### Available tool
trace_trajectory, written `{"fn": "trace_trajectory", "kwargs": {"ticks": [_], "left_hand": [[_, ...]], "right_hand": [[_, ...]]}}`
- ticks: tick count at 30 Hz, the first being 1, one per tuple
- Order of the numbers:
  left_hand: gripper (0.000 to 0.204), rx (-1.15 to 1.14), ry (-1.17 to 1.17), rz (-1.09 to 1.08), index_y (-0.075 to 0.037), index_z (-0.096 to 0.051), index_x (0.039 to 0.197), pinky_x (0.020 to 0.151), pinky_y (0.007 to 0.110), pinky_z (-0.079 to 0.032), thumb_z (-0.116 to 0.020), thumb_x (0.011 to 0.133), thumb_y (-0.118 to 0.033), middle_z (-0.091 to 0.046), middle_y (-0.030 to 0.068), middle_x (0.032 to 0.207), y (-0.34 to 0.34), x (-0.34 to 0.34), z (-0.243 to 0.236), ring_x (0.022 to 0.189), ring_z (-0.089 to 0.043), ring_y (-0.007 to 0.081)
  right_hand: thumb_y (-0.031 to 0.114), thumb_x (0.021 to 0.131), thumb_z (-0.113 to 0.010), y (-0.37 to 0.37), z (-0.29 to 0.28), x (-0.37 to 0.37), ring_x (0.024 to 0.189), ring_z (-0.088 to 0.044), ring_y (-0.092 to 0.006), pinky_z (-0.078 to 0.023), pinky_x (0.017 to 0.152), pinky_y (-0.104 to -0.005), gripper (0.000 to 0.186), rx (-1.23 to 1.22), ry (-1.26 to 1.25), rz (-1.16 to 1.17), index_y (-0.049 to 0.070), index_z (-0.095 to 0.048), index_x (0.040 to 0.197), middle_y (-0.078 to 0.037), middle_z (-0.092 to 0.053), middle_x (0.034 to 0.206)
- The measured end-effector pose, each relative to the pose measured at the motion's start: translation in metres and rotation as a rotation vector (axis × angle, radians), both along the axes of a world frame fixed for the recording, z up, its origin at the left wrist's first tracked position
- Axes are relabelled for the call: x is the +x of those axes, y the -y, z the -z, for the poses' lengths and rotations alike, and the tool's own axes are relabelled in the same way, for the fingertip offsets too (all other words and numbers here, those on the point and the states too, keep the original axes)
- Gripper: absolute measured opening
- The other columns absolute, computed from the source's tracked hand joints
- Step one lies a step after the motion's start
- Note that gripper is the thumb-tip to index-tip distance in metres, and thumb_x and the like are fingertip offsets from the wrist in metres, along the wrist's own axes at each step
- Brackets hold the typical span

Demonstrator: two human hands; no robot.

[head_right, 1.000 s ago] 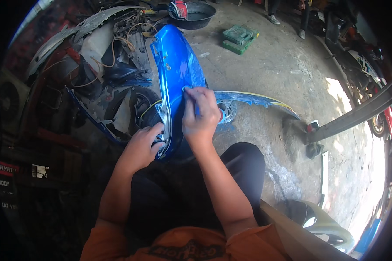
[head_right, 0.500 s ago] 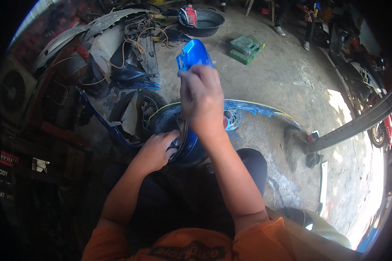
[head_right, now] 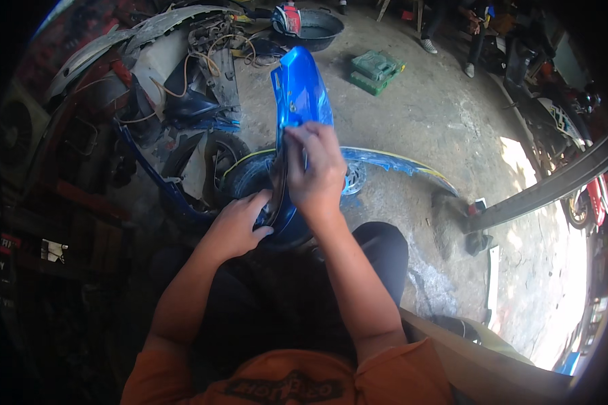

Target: The person holds a blue motorcycle fairing and uses a piece of sandpaper to rub the surface. They frequently dip the sandpaper and the fairing into a bucket of water while continuing the sanding motion across various parts of the plastic component.

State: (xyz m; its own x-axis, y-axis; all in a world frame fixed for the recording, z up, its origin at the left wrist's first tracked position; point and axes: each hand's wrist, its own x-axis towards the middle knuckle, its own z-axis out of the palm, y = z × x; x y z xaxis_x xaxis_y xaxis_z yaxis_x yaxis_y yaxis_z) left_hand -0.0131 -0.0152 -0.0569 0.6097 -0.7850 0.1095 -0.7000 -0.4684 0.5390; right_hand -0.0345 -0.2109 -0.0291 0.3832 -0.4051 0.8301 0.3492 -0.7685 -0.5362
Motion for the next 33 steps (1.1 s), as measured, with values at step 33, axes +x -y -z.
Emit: {"fn": "trace_trajectory", "kwargs": {"ticks": [33], "left_hand": [[0.027,-0.283,0.009,-0.192,0.003,-0.061,0.111,0.086,0.056,-0.053,-0.077,0.094,-0.011,-0.069,0.029,0.108,-0.009,-0.002,0.034,0.102,-0.065,0.0529]], "right_hand": [[0.002,0.1,-0.072,-0.009,0.09,0.044,0.087,-0.069,-0.0143,-0.055,0.078,-0.0286,0.008,0.513,-0.019,-0.233,-0.003,-0.077,0.105,-0.008,-0.075,0.1]]}}
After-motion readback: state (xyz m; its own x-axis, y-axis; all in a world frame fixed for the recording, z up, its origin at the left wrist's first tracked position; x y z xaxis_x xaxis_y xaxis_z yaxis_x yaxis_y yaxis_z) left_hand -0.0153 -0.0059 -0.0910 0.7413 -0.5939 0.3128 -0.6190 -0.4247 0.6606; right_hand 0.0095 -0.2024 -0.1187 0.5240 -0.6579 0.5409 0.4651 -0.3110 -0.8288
